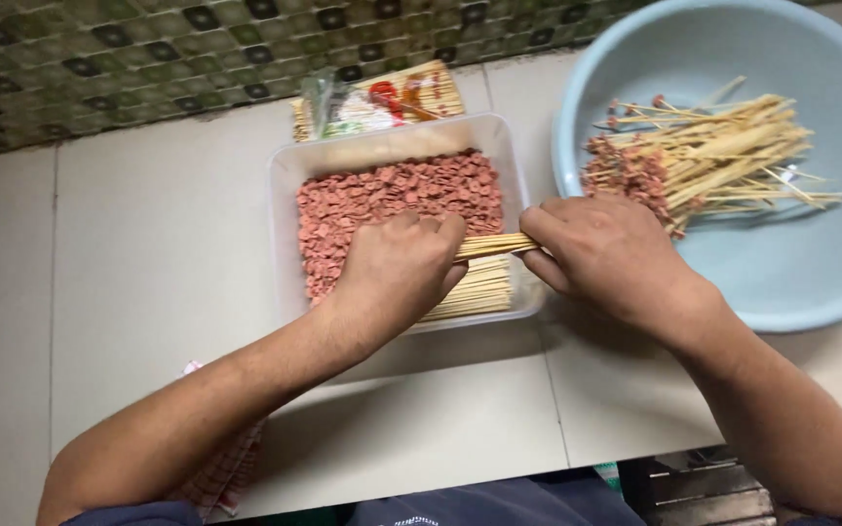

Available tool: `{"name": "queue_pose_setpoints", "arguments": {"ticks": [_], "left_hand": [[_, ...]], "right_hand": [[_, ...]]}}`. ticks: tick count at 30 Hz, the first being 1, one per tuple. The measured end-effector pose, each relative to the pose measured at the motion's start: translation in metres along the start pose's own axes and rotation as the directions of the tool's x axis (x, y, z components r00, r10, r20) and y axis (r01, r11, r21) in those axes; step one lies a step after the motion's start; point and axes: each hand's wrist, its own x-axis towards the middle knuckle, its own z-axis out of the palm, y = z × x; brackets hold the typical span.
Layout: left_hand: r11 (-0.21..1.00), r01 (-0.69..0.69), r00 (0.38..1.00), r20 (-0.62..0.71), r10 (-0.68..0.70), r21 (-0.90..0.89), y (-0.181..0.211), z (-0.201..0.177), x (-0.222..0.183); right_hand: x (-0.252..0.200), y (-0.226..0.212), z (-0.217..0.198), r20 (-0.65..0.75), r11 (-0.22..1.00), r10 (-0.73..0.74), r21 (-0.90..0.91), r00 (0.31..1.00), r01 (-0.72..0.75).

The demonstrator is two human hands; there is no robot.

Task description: Skewering small pieces of food onto wooden sticks to prepare satay or similar snacks.

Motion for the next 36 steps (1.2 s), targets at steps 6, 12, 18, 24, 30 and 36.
{"name": "queue_pose_setpoints", "arguments": {"ticks": [6,12,18,24,30,36], "left_hand": [[0.998,-0.051,0.998,0.041,0.053,-0.040,0.028,-0.002,0.027],[0.993,-0.068,0.998,-0.023,0.066,-0.099,0.059,0.001,0.052],[0.992,-0.092,0.994,-0.072,0.086,-0.083,0.086,0.009,0.079],[0.982,-0.088,0.994,0.051,0.098,-0.170,0.097,0.018,0.103],[0.962,-0.064,0.987,0.124,0.100,-0.264,0.108,0.005,0.131],[0.927,-0.118,0.987,0.062,0.149,-0.355,0.111,-0.003,0.158]], "right_hand": [[-0.036,0.019,-0.017,0.042,0.998,0.058,-0.031,0.997,-0.057],[-0.060,0.038,-0.035,0.112,0.991,0.053,-0.132,0.992,-0.038],[-0.073,0.055,-0.035,0.085,0.966,0.089,-0.251,0.992,-0.065],[-0.083,0.086,-0.033,0.074,0.952,0.078,-0.301,0.994,-0.053],[-0.087,0.117,-0.034,0.129,0.946,0.110,-0.319,0.986,-0.063],[-0.081,0.134,-0.057,0.060,0.977,0.082,-0.203,0.995,-0.069]]}}
